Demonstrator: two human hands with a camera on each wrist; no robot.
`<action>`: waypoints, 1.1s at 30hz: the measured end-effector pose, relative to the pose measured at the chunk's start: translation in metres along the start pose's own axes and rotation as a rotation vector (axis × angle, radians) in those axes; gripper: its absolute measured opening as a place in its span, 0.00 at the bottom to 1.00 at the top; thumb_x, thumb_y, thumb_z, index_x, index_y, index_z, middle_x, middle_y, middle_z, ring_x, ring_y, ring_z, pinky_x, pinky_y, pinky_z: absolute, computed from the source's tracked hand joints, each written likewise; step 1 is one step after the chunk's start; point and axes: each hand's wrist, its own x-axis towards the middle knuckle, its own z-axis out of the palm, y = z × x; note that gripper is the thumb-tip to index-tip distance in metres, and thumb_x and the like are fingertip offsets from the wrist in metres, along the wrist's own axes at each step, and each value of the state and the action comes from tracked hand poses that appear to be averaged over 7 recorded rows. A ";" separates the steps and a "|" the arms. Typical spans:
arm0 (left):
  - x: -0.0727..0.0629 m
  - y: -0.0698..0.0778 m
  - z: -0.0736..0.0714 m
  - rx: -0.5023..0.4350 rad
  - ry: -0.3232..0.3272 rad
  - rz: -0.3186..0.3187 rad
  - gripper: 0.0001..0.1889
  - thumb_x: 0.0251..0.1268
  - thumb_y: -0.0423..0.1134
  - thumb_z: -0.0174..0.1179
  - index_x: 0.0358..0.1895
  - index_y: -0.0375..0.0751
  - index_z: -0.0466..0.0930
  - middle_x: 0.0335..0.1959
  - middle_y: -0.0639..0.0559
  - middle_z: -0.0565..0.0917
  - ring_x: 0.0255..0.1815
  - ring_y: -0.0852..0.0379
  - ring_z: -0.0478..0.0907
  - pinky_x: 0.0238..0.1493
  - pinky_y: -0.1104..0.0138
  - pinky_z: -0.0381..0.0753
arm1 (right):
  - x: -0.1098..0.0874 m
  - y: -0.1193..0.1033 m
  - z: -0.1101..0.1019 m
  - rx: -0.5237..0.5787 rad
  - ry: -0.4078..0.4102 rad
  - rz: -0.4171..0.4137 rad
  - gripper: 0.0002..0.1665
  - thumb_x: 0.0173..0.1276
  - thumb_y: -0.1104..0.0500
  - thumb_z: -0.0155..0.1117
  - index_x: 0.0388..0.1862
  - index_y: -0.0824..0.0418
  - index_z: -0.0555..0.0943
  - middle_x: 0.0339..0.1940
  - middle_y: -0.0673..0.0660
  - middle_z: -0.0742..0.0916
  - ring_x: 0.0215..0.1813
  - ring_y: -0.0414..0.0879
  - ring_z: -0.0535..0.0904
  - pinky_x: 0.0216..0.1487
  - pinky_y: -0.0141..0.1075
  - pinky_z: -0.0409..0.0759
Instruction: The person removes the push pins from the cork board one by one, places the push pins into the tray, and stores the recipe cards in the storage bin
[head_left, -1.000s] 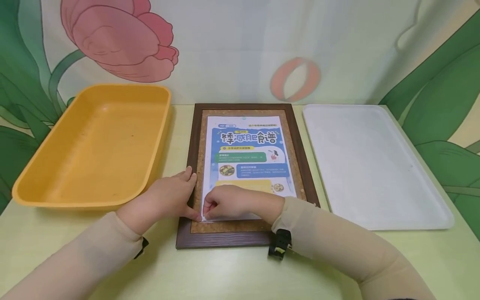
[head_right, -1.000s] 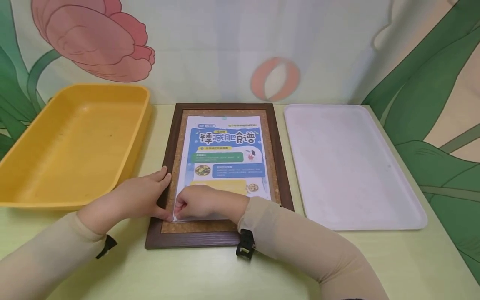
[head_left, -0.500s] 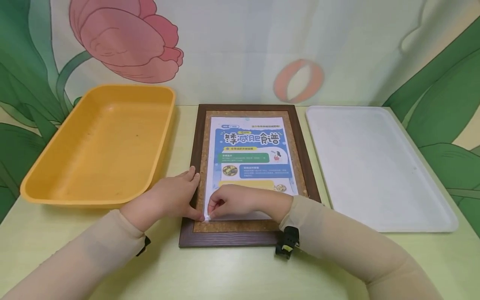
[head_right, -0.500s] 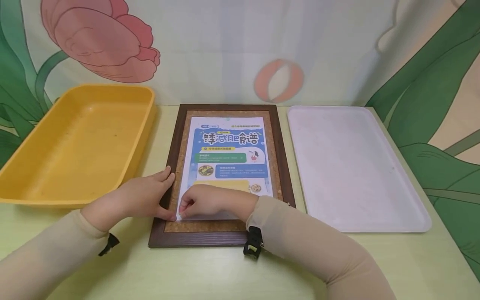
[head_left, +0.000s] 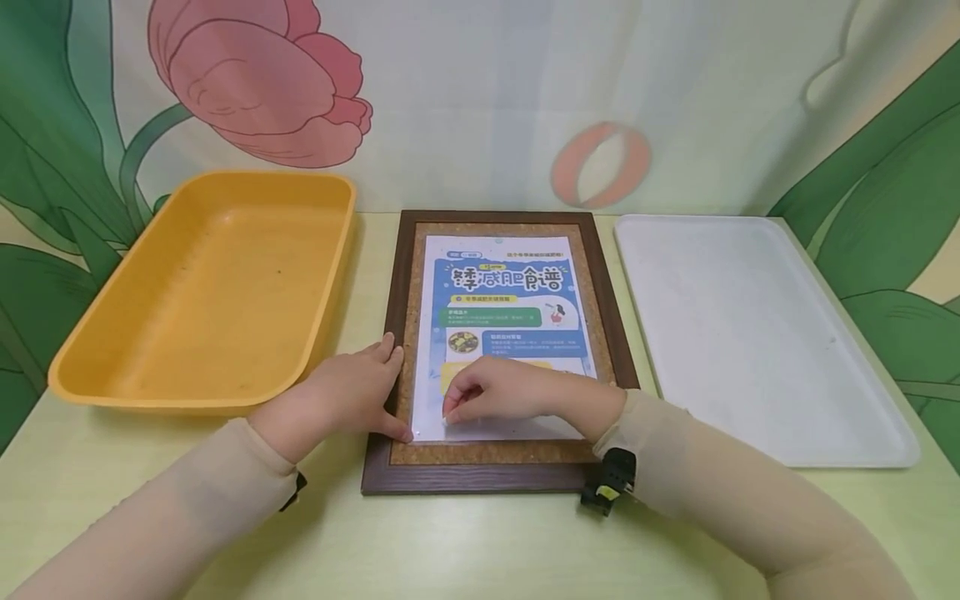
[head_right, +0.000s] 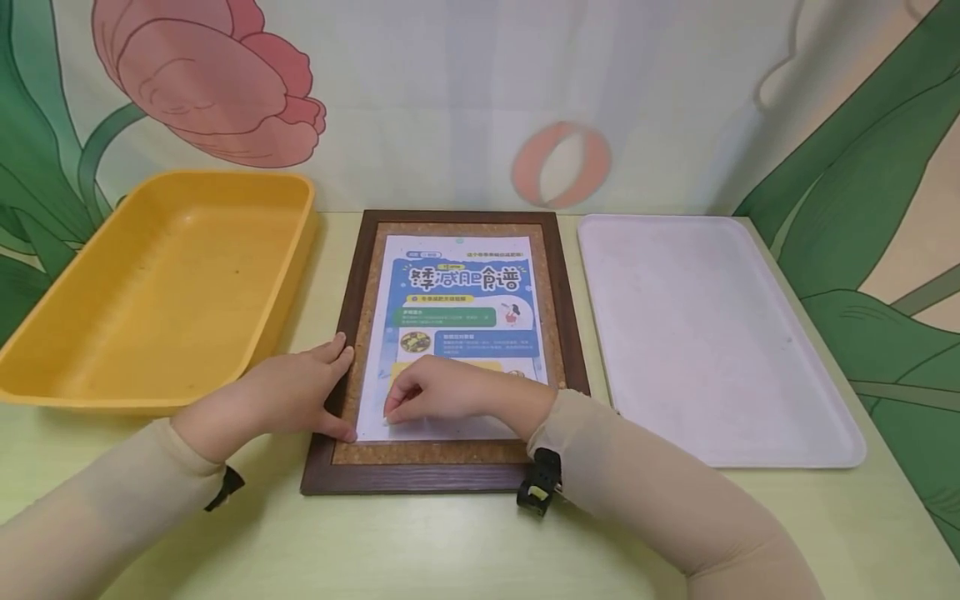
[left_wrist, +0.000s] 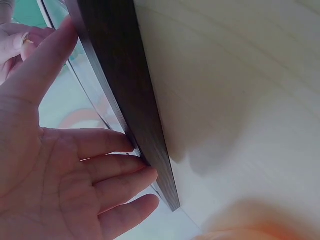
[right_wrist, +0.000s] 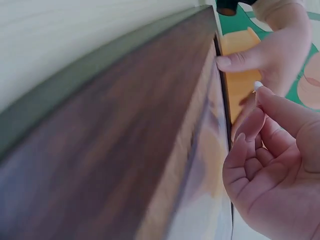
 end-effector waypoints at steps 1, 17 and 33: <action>0.000 0.000 0.000 0.000 0.000 0.000 0.57 0.42 0.66 0.66 0.67 0.24 0.58 0.69 0.28 0.56 0.68 0.39 0.58 0.58 0.51 0.69 | -0.003 0.001 -0.002 0.010 0.009 0.010 0.04 0.65 0.58 0.63 0.35 0.57 0.83 0.28 0.48 0.84 0.30 0.39 0.74 0.35 0.30 0.72; -0.001 0.000 0.001 0.012 -0.021 -0.011 0.57 0.42 0.67 0.66 0.67 0.24 0.57 0.69 0.29 0.55 0.69 0.40 0.57 0.57 0.51 0.70 | -0.045 0.014 -0.031 0.090 0.117 0.053 0.08 0.66 0.57 0.62 0.36 0.62 0.82 0.31 0.54 0.82 0.34 0.46 0.73 0.38 0.36 0.72; -0.004 0.001 -0.001 0.007 -0.001 -0.006 0.57 0.42 0.67 0.66 0.67 0.24 0.57 0.69 0.29 0.55 0.69 0.41 0.57 0.56 0.53 0.71 | -0.075 0.036 -0.048 0.094 0.222 0.133 0.11 0.67 0.56 0.61 0.37 0.64 0.81 0.32 0.57 0.83 0.37 0.49 0.74 0.42 0.40 0.72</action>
